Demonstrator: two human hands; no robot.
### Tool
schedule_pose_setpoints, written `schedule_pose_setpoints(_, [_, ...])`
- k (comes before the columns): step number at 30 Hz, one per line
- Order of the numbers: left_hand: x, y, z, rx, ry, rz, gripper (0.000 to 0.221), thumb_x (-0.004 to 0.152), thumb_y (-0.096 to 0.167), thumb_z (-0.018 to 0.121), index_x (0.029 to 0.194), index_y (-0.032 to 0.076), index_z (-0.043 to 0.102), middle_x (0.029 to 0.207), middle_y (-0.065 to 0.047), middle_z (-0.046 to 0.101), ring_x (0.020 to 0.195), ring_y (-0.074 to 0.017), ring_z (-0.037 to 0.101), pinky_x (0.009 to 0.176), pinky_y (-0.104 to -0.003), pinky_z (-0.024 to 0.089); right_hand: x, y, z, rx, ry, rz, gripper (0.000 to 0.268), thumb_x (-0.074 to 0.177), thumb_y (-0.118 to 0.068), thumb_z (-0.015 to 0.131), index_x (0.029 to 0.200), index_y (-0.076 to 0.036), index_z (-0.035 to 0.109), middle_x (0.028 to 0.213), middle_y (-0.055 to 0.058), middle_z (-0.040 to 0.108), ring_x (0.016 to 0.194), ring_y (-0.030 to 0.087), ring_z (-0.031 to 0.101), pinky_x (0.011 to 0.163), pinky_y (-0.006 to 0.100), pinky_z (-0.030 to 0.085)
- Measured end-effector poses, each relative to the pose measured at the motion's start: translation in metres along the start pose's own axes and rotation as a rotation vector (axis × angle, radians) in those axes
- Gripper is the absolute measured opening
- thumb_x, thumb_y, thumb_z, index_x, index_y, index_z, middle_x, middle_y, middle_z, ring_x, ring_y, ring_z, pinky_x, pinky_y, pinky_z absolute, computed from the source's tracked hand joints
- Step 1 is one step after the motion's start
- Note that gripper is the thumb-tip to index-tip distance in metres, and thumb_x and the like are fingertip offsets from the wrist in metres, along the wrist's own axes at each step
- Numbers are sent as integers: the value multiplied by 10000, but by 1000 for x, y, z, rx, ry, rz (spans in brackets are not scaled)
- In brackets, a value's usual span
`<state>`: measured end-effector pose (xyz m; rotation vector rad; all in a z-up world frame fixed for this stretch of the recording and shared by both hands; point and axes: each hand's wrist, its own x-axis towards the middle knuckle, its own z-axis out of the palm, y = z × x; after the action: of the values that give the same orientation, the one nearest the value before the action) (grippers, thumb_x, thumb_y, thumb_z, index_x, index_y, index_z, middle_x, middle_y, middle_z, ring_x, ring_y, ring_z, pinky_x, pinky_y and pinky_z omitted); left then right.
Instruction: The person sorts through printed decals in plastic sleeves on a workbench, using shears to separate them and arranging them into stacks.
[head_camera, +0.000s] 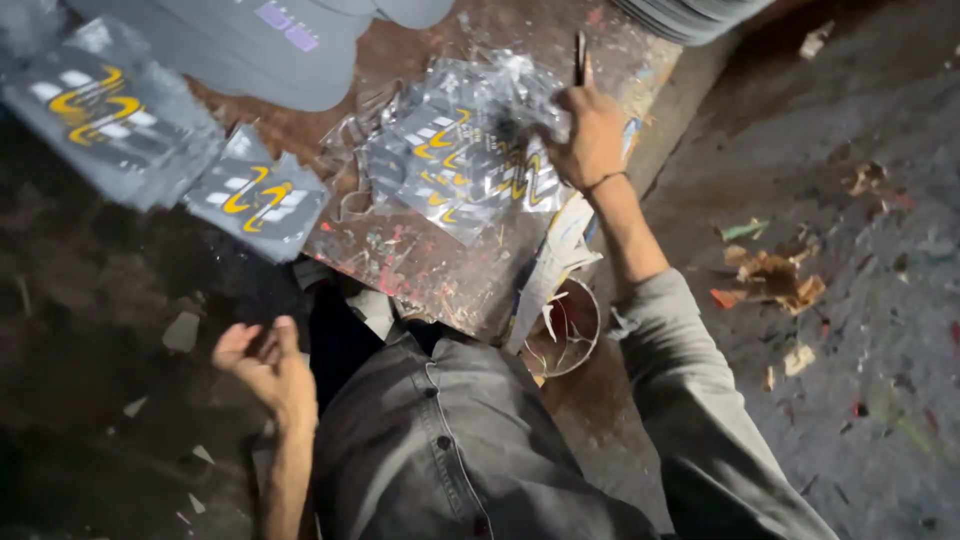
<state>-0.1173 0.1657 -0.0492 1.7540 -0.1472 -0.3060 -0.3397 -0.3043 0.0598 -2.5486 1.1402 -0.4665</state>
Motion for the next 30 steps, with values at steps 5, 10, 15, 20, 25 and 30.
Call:
schedule_pose_setpoints(5, [-41,34,39,-136,-201,-1,476,1019,54,686,1401,35,403,1216,-84,555,996,-132,559,878,-259,502,24,-54,46,35,-105,-136,738,846,-685,741,1310,-114,688,1421,184,573,1336,425,475,1106,499,372])
schedule_pose_setpoints(10, [-28,45,100,-257,-469,66,495,1061,44,603,1489,2,358,1330,-150,580,1124,-194,635,1006,-319,537,-30,-97,65,8,-129,-10,790,877,-748,643,1456,-211,605,1584,142,429,1514,430,248,1232,606,123])
schedule_pose_setpoints(15, [-7,60,152,65,-584,-156,738,984,106,671,1572,-10,241,1234,-190,627,1022,-231,616,862,-337,530,-86,-131,83,-82,15,221,730,888,-683,638,1452,-221,586,1598,125,427,1524,434,256,1221,624,125])
schedule_pose_setpoints(20, [1,66,159,-100,-559,-102,805,937,37,732,1544,-32,208,1235,-181,638,1050,-187,688,895,-311,584,-95,-117,45,135,121,247,764,896,-618,726,1494,-179,542,1622,189,342,1516,449,290,1220,612,213])
schedule_pose_setpoints(25, [-3,77,130,149,-516,-182,870,816,32,851,1491,-12,303,967,-179,736,816,-212,699,740,-334,585,-127,-104,-6,183,-187,-227,934,698,-577,829,1432,-92,517,1556,223,321,1404,504,301,1146,604,260])
schedule_pose_setpoints(30, [-20,101,107,55,-485,48,719,923,83,824,1468,-14,365,1205,-162,655,1029,-222,719,798,-315,603,-155,-97,-16,460,-420,207,395,1012,-159,611,1398,-88,569,1099,195,710,1073,324,722,947,424,556])
